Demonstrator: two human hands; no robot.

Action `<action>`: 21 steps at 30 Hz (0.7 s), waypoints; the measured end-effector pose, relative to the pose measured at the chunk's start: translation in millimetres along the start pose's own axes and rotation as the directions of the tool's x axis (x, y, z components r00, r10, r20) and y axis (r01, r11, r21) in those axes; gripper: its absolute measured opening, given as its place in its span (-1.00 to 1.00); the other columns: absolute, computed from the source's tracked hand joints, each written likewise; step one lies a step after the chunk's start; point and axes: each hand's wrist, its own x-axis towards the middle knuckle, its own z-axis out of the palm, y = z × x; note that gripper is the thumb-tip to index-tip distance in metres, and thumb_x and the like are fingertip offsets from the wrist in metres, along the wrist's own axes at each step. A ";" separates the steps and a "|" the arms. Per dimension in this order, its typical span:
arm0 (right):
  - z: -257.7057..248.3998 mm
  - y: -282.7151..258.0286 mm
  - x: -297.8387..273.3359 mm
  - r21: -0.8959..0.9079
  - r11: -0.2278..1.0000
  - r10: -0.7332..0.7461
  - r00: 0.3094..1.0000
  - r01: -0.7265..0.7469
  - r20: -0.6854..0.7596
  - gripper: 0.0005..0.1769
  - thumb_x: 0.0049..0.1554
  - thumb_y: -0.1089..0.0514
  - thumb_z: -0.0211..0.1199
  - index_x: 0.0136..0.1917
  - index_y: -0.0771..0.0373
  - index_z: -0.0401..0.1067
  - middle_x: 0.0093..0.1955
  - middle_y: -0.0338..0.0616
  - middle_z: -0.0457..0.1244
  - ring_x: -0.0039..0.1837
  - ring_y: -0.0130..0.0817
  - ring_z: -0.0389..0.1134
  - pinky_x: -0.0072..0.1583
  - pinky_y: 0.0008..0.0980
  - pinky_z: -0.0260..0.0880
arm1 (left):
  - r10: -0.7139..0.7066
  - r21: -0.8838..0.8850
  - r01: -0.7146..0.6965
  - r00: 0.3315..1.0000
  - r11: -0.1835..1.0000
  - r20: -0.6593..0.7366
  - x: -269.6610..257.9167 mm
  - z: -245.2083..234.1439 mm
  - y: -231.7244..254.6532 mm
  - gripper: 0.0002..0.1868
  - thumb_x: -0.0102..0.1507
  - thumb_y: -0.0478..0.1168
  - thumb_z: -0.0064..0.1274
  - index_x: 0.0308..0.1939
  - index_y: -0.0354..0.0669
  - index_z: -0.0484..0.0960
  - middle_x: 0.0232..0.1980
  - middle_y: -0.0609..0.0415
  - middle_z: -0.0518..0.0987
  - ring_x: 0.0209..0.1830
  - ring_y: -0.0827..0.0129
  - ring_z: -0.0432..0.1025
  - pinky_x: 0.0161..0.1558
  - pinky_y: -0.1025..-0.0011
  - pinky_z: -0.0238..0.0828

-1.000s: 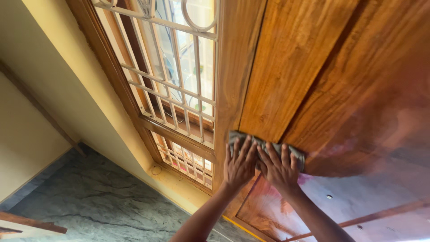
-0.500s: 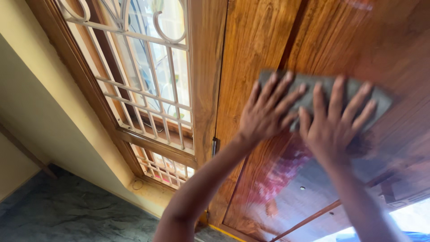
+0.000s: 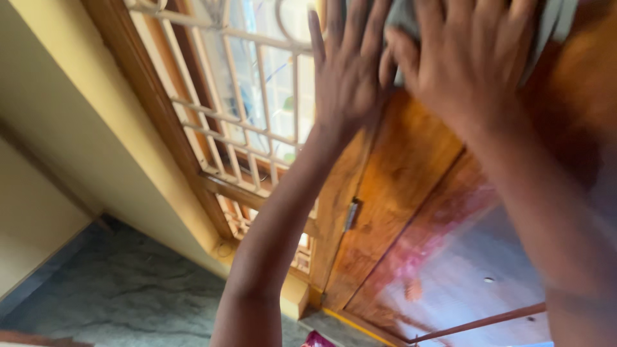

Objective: The person wipes the wooden door and its metal security grille with a cloth. They clean the door frame, the flat door surface, and the grille bars, moving the cloth across different sections of the door.

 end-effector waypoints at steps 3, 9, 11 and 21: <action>19.8 -42.1 -26.1 0.087 0.993 0.065 0.990 -0.076 0.122 -0.23 0.47 -0.29 -0.15 0.76 0.15 -0.02 0.77 0.03 -0.16 0.68 0.21 -0.20 0.50 0.41 -0.28 | -0.038 -0.062 0.039 0.999 0.997 0.023 -44.7 40.3 -15.4 -0.32 0.47 0.08 -0.35 0.67 0.08 -0.01 0.75 0.10 -0.06 0.78 0.01 -0.33 0.66 -0.19 -0.60; 77.7 -112.9 -95.3 -0.244 0.958 -0.025 0.895 0.148 0.446 -0.15 0.36 -0.36 -0.31 0.74 0.11 -0.11 0.78 -0.05 -0.28 0.72 -0.03 -0.25 0.55 0.04 -0.20 | -0.056 -0.292 0.088 0.992 0.952 0.115 -165.6 137.1 -41.3 -0.31 0.46 -0.02 -0.45 0.66 -0.18 -0.03 0.75 -0.05 -0.11 0.76 -0.11 -0.42 0.58 -0.29 -0.75; 92.4 -134.9 -124.5 -0.191 0.962 -0.078 0.870 0.193 0.486 -0.18 0.33 -0.29 -0.26 0.67 0.21 -0.07 0.73 0.02 -0.19 0.69 0.01 -0.16 0.53 -0.05 -0.08 | -0.055 -0.302 0.107 0.983 0.947 0.174 -207.8 163.8 -51.2 -0.30 0.45 -0.01 -0.43 0.64 -0.21 -0.03 0.74 -0.08 -0.10 0.75 -0.11 -0.42 0.57 -0.28 -0.72; 158.6 -259.1 -263.2 -0.266 0.896 -0.103 0.749 0.355 0.654 -0.26 0.28 -0.02 -0.10 0.63 0.31 -0.04 0.69 0.02 -0.11 0.67 -0.03 -0.18 0.56 -0.10 -0.27 | -0.023 -0.146 0.081 0.931 0.986 0.363 -383.6 229.3 -85.0 -0.26 0.38 -0.01 -0.15 0.64 -0.10 0.14 0.69 0.04 0.09 0.73 0.05 -0.19 0.56 -0.22 -0.53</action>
